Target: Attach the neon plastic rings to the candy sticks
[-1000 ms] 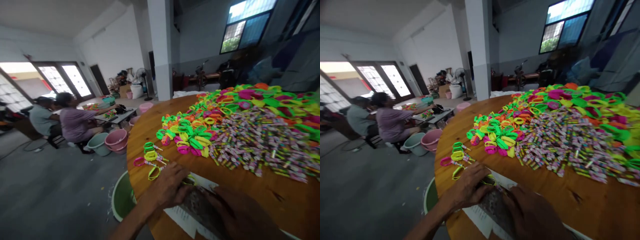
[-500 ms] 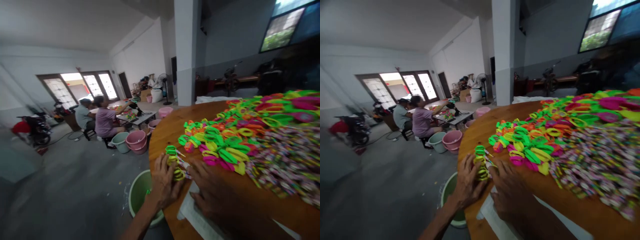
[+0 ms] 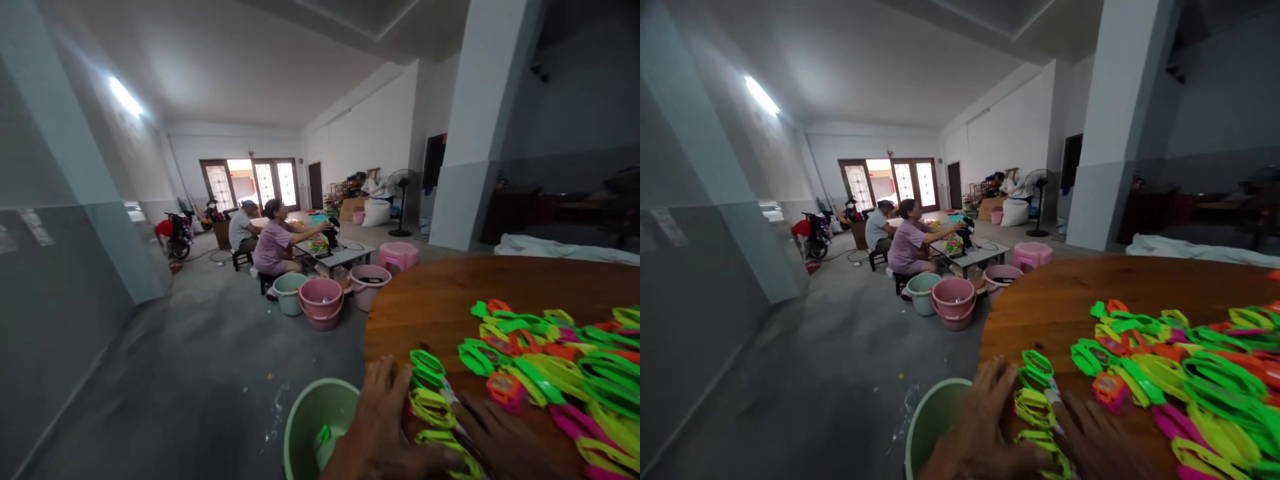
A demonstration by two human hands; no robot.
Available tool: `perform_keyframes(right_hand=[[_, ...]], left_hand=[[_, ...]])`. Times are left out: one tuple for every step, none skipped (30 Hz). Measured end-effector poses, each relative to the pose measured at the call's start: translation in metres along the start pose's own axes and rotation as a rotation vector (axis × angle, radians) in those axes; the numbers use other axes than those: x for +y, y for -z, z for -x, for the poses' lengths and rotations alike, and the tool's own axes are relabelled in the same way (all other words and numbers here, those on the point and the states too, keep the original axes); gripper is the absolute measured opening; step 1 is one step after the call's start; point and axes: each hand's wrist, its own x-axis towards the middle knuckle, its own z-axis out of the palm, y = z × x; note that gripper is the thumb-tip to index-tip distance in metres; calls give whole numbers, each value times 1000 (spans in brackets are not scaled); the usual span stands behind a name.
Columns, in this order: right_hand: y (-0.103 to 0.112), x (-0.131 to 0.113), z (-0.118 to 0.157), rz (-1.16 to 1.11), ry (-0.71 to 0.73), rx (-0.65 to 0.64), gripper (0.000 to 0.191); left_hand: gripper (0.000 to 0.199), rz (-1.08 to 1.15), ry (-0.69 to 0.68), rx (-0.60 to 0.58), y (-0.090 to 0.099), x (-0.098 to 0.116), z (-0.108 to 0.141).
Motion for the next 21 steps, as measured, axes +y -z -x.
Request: perform_keyframes(right_hand=[[5,-5,-6,8,5,-34,57],[10,-9,-13,5,-16,-60,61],[14,-13,-20,-18,-40,-118,63],[18,-15,-26,-55,-69,-180,61],[20,-17,-32,-93,-98,-242,60],[21,-19,-36,-126,-126,-294,58],[21,-20,-38,-151,-148,-329,58],[21,-21,-40,-167,-164,-354,58],[20,-22,-40,-180,-174,-373,58],[18,-23,-41,-194,-176,-391,56],[17,-25,-42,-212,-172,-411,55],[15,-26,-43,-230,-163,-430,53],[14,-28,-45,-248,-151,-444,52],[12,-30,-49,-265,-132,-457,51],[9,-33,-53,-280,-113,-466,50],[7,-36,-58,-291,-94,-474,49],[4,-40,-63,-299,-75,-479,49],[1,-43,-69,-303,-58,-482,49],[-2,-47,-74,-303,-44,-481,48],[-5,-52,-79,-301,-40,-477,48],[-9,-56,-85,-301,-42,-474,48]], left_hand=[[105,43,-22,18,5,1,-5],[97,89,-53,49,9,1,-9],[89,148,-82,96,12,-1,-12],[80,224,-98,142,14,-5,-15],[72,319,-93,194,16,-10,-17],[64,436,-63,246,16,-16,-18],[57,575,-11,302,16,-22,-20],[51,737,55,364,16,-28,-22],[48,914,129,420,16,-33,-26],[48,1092,201,458,15,-39,-30],[48,1257,263,479,15,-43,-34],[49,1393,309,488,13,-47,-38],[49,1491,337,496,12,-50,-42],[48,1551,351,504,10,-52,-44],[47,1589,355,510,8,-53,-45],[48,1624,355,506,6,-54,-44],[50,1663,354,481,5,-53,-41],[52,1707,352,441,5,-53,-37],[54,1753,348,401,6,-53,-32],[55,1791,341,371,8,-53,-27],[55,1812,331,363,12,-54,-22]])
